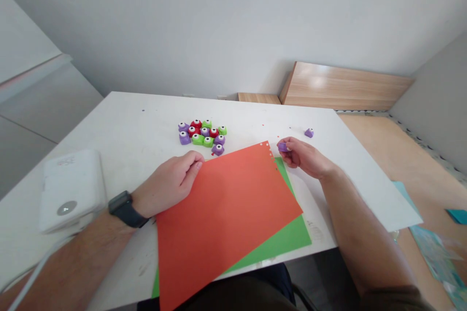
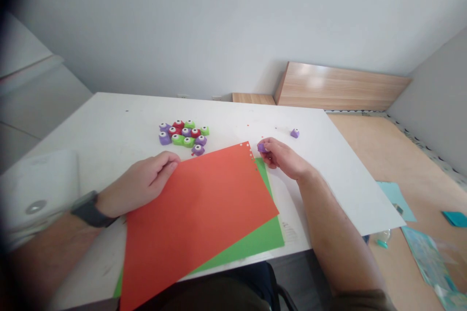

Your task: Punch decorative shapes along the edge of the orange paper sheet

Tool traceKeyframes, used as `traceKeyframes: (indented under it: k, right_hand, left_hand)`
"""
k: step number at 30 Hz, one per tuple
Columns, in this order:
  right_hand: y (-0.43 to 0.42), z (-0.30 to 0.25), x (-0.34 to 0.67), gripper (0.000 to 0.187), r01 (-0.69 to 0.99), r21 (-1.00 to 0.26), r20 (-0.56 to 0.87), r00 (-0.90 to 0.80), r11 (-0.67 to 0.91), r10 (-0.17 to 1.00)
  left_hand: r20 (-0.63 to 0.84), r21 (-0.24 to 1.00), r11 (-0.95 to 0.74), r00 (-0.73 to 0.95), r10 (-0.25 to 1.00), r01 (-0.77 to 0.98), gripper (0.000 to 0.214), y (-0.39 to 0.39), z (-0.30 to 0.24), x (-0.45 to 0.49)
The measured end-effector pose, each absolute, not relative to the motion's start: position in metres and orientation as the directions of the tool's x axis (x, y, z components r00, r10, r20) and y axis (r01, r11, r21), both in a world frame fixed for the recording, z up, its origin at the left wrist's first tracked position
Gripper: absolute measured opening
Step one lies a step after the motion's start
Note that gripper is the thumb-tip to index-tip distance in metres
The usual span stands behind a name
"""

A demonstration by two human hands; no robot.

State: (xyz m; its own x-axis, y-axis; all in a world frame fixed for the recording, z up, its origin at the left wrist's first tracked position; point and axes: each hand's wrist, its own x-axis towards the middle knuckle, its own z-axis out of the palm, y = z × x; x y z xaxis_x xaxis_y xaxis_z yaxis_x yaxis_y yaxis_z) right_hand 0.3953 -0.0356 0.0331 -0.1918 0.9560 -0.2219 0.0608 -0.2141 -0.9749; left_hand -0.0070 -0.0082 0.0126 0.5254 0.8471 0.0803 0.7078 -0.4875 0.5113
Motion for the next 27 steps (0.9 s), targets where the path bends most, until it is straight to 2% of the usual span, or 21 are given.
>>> traceKeyframes:
  k: [4, 13, 18, 27]
  right_hand:
    - [-0.035, 0.034, 0.4, 0.037, 0.192, -0.961, -0.231, -0.148, -0.201, 0.962]
    - [-0.033, 0.034, 0.406, 0.047, 0.274, -0.931, -0.293, -0.164, -0.242, 0.942]
    - [-0.034, 0.035, 0.406, 0.048, 0.275, -0.92, -0.337, -0.193, -0.279, 0.921]
    - [-0.034, 0.035, 0.406, 0.051, 0.272, -0.923, -0.325, -0.172, -0.273, 0.93]
  left_hand:
    - [0.088, 0.522, -0.48, 0.516, 0.852, 0.705, 0.031, -0.008, 0.014, -0.007]
    - [0.121, 0.532, -0.478, 0.496, 0.86, 0.699, 0.029, -0.011, 0.019, -0.005]
    - [0.111, 0.549, -0.453, 0.476, 0.872, 0.702, 0.028, -0.011, 0.022, -0.004]
    - [0.085, 0.573, -0.411, 0.447, 0.89, 0.709, 0.027, -0.011, 0.024, -0.003]
